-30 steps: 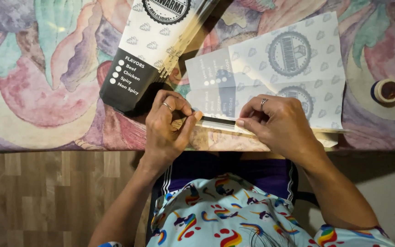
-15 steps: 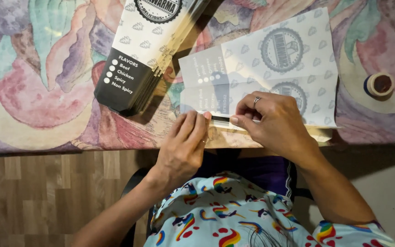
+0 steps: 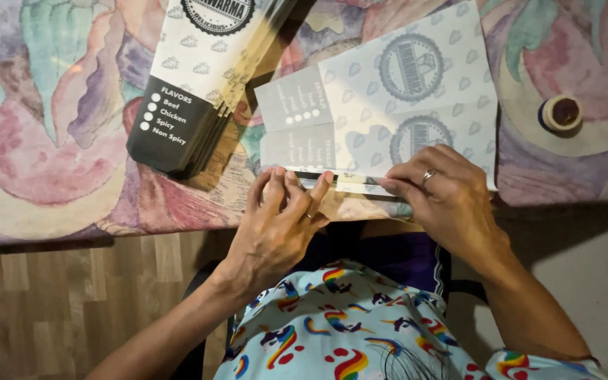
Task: Preparing food wrappers by folding them and applying flavor labels
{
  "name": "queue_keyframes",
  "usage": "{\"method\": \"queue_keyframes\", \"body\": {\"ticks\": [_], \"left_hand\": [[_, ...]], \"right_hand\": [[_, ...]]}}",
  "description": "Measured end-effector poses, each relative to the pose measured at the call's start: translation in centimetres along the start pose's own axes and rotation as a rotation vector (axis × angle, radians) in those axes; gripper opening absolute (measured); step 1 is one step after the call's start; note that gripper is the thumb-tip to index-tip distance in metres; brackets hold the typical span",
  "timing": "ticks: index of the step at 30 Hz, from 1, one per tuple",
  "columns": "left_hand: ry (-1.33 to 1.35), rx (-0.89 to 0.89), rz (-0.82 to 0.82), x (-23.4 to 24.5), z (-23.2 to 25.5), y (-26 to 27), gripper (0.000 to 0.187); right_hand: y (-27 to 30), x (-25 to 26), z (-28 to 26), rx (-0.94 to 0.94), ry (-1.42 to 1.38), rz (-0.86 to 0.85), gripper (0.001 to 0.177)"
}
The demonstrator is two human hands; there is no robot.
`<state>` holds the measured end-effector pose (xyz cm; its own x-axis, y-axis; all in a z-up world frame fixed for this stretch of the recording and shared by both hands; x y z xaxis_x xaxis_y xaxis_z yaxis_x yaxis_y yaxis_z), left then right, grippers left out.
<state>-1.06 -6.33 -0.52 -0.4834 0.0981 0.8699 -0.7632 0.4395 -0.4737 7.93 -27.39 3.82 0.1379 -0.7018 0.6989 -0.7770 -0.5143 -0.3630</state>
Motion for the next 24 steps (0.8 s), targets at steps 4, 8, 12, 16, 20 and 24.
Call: {"method": "queue_keyframes", "body": {"ticks": [4, 8, 12, 16, 20, 24], "left_hand": [[0.012, 0.007, -0.021, 0.6, 0.2, -0.9, 0.053], [-0.015, 0.012, -0.112, 0.5, 0.6, -1.3, 0.062], [-0.073, -0.009, -0.238, 1.3, 0.7, -2.3, 0.073], [-0.198, -0.035, -0.360, 2.2, 0.8, -3.4, 0.106], [-0.315, -0.072, -0.417, 1.7, 1.6, -3.5, 0.127], [-0.409, -0.060, -0.464, 1.1, 2.6, -3.4, 0.097]], "right_hand": [[-0.5, 0.1, 0.0, -0.041, -0.069, 0.005, 0.008], [-0.9, 0.3, 0.4, -0.114, -0.160, -0.025, 0.009], [-1.7, 0.2, 0.6, -0.275, -0.126, -0.140, 0.011], [-2.5, -0.1, 0.7, -0.423, -0.038, -0.272, 0.006], [-2.0, -0.5, 1.3, -0.442, 0.054, -0.277, 0.011], [-0.2, 0.4, 0.8, -0.108, 0.198, -0.215, 0.022]]}}
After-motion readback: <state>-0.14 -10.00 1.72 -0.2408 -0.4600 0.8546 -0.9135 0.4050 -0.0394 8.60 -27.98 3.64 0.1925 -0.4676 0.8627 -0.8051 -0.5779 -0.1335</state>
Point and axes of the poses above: each hand's wrist, its own y-axis away from the middle knuckle, its own x-axis out of the back of the hand, z = x × y, the point moved 4 cm from there along -y, towards the middle knuckle, and after that the axes turned 4 degrees about -y, right-handed, at the moved point
